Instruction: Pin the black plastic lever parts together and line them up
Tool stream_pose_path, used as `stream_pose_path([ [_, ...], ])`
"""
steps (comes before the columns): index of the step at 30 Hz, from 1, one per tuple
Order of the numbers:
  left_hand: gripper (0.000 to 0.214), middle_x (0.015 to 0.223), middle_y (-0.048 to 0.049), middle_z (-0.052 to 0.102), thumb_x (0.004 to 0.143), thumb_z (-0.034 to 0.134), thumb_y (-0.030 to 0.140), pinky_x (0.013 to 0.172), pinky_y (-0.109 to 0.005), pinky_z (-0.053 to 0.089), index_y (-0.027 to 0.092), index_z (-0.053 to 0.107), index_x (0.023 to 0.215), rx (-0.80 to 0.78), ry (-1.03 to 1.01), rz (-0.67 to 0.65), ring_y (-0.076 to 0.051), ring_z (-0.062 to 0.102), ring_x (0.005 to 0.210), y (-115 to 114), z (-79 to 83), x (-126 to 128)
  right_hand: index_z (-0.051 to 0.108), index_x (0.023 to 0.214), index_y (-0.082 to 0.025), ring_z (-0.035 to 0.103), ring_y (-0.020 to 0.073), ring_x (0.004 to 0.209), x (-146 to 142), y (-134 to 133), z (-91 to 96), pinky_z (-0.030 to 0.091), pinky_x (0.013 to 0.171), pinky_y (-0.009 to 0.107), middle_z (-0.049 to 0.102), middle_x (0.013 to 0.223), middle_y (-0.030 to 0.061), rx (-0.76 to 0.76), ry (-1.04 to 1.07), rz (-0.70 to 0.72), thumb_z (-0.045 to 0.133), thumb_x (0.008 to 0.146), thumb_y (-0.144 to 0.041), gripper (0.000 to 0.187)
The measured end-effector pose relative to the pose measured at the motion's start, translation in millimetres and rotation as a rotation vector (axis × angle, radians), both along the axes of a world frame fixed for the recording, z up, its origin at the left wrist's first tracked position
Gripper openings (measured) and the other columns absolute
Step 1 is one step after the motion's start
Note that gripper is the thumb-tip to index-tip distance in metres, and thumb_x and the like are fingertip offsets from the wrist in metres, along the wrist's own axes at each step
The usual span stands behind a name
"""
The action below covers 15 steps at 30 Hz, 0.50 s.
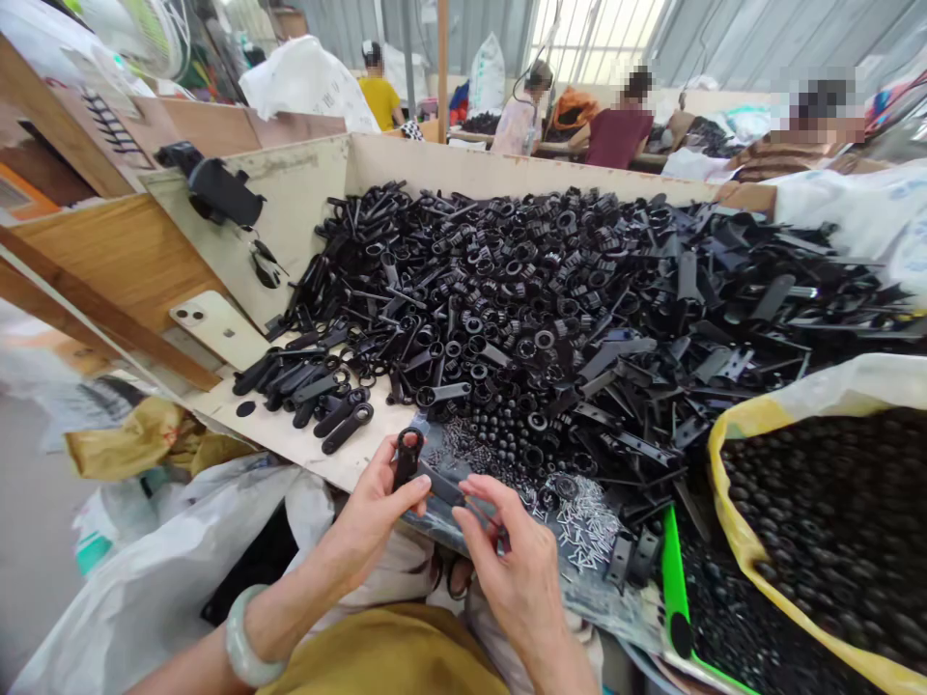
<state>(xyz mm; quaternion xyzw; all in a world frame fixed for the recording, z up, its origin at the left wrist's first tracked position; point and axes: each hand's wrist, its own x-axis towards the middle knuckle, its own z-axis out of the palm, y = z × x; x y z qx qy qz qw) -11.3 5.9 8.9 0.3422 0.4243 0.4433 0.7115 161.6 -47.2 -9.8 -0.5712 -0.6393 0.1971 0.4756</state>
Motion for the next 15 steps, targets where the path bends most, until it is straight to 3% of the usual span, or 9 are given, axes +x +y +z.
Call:
stream_pose_path([
  [3,0.053,0.085,0.0052,0.06,0.081,0.081,0.032,0.066,-0.022,0.044,0.021,0.052,0.124,0.043,0.03,-0.001,-0.009,0.05,0.068,-3.7,-2.5,1.0,0.072,0.12,-0.022,0.076,0.0153,0.081,6.5,2.6,7.8,0.061,0.074,0.024,0.079,0.108,0.0058,0.135,-0.239,0.154,0.062,0.1,-0.021,0.022],
  [5,0.049,0.082,0.0059,0.059,0.082,0.08,0.033,0.066,-0.022,0.044,0.021,0.054,0.123,0.028,0.02,0.007,-0.008,0.049,0.066,-5.5,-2.5,3.1,0.073,0.119,-0.02,0.078,0.0165,0.086,5.2,4.2,10.3,0.061,0.077,0.024,0.079,0.106,0.0064,0.192,-0.336,0.179,0.061,0.102,-0.021,0.021],
  [8,0.045,0.088,0.003,0.063,0.087,0.077,0.037,0.074,-0.024,0.047,0.022,0.057,0.123,0.016,0.038,0.02,-0.011,0.055,0.075,-7.1,-3.7,5.9,0.073,0.118,-0.018,0.078,0.0155,0.08,-1.8,3.7,10.5,0.061,0.073,0.022,0.08,0.103,0.0064,0.223,-0.373,0.109,0.06,0.102,-0.02,0.021],
  [10,0.043,0.106,-0.0019,0.068,0.091,0.073,0.041,0.087,-0.028,0.048,0.024,0.058,0.127,0.018,0.034,0.039,-0.015,0.061,0.094,-8.1,-6.5,7.8,0.073,0.116,-0.018,0.078,0.0154,0.081,-7.5,2.2,10.5,0.061,0.073,0.021,0.08,0.101,0.0064,0.232,-0.339,0.043,0.06,0.102,-0.019,0.019],
  [13,0.043,0.133,-0.0046,0.064,0.092,0.072,0.041,0.106,-0.031,0.042,0.026,0.058,0.13,-0.005,-0.046,0.075,-0.019,0.056,0.122,-9.5,-11.7,10.9,0.073,0.114,-0.018,0.078,0.0157,0.083,-14.8,1.3,11.9,0.061,0.077,0.021,0.08,0.101,0.0065,0.245,-0.293,-0.004,0.061,0.101,-0.017,0.018],
  [15,0.041,0.129,-0.0042,0.065,0.093,0.071,0.041,0.11,-0.032,0.038,0.026,0.058,0.129,-0.014,-0.085,0.063,-0.02,0.054,0.124,-10.2,-13.9,12.9,0.073,0.113,-0.017,0.078,0.0156,0.084,-18.5,2.0,12.8,0.062,0.077,0.021,0.08,0.101,0.0068,0.251,-0.277,-0.004,0.061,0.1,-0.015,0.018],
])
